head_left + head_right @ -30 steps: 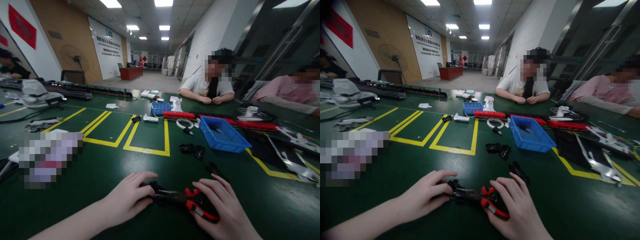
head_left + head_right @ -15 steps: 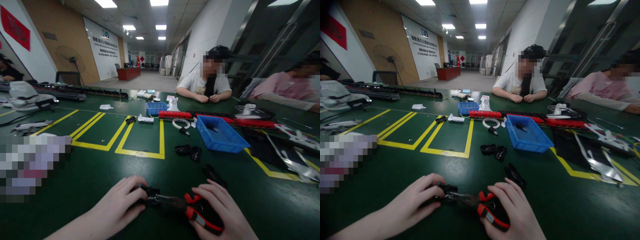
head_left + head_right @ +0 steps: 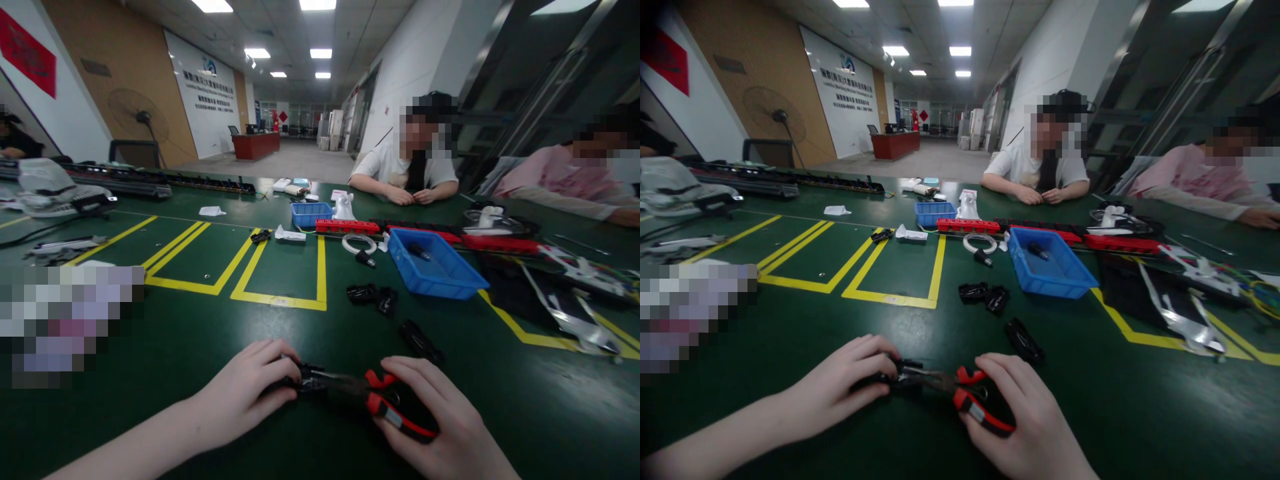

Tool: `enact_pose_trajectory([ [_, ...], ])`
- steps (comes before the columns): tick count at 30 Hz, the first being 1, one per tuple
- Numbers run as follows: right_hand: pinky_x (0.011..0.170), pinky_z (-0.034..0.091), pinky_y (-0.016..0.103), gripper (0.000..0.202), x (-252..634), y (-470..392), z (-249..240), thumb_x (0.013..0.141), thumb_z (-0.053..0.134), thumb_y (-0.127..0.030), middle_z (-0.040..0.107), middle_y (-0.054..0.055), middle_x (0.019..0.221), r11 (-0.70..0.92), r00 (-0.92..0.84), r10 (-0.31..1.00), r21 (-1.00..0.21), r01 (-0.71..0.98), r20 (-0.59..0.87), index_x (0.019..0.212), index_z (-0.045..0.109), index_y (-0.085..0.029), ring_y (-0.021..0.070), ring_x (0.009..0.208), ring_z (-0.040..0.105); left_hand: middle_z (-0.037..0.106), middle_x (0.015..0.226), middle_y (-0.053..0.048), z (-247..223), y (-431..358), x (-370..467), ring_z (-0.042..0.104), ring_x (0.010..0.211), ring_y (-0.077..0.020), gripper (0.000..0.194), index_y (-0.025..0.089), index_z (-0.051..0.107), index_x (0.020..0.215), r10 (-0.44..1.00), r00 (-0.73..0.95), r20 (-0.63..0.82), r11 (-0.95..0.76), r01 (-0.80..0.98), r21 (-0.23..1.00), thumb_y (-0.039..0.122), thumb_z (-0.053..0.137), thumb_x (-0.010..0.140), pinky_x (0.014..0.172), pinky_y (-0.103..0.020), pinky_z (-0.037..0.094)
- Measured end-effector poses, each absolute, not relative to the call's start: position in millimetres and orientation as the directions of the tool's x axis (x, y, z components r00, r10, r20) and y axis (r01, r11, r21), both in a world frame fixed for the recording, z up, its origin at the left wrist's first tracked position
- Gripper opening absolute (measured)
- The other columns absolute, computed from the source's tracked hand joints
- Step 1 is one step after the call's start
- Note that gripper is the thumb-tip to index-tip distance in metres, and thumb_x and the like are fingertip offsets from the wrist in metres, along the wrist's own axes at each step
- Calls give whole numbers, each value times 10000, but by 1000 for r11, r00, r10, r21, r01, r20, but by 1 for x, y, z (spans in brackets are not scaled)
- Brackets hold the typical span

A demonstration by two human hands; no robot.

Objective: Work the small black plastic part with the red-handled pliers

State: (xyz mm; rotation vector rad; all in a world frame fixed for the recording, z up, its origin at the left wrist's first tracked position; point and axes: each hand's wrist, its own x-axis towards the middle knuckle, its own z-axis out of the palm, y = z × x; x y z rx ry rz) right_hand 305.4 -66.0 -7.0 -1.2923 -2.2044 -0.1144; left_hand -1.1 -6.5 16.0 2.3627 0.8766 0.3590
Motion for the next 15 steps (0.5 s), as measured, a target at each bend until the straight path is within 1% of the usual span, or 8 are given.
enact_pose_trajectory([
  [4, 809, 570, 324, 484, 306, -66, -2, 762, 670, -326, 652, 78, 1078, 518, -366, 774, -183, 836, 517, 1217, 537, -228, 213, 966, 652, 558, 1185, -30, 17, -3, 6, 539, 1068, -193, 129, 235, 602, 1032, 637, 769, 57, -620, 468, 630, 209, 548, 917, 920, -359, 458],
  [9, 824, 555, 361, 507, 310, -64, -3, 749, 672, -320, 658, 92, 1095, 517, -373, 762, -150, 843, 530, 1231, 548, -221, 237, 989, 646, 572, 1152, -43, 18, 6, 17, 557, 1037, -198, 126, 214, 611, 1024, 569, 816, 101, -669, 388, 634, 226, 572, 905, 910, -366, 463],
  [11, 850, 543, 381, 506, 311, -63, -2, 743, 673, -321, 664, 90, 1093, 515, -373, 762, -147, 844, 530, 1225, 556, -221, 241, 997, 644, 568, 1152, -45, 16, 8, 18, 558, 1035, -198, 131, 213, 612, 1026, 562, 819, 119, -675, 370, 639, 229, 579, 900, 909, -369, 465],
  [15, 941, 490, 449, 478, 310, -63, 3, 725, 681, -340, 695, 67, 1034, 522, -397, 758, -117, 845, 518, 1179, 588, -225, 241, 964, 658, 554, 1162, -39, 9, 11, 14, 549, 1053, -198, 131, 222, 618, 1015, 560, 821, 110, -658, 360, 661, 240, 596, 887, 897, -357, 474],
])
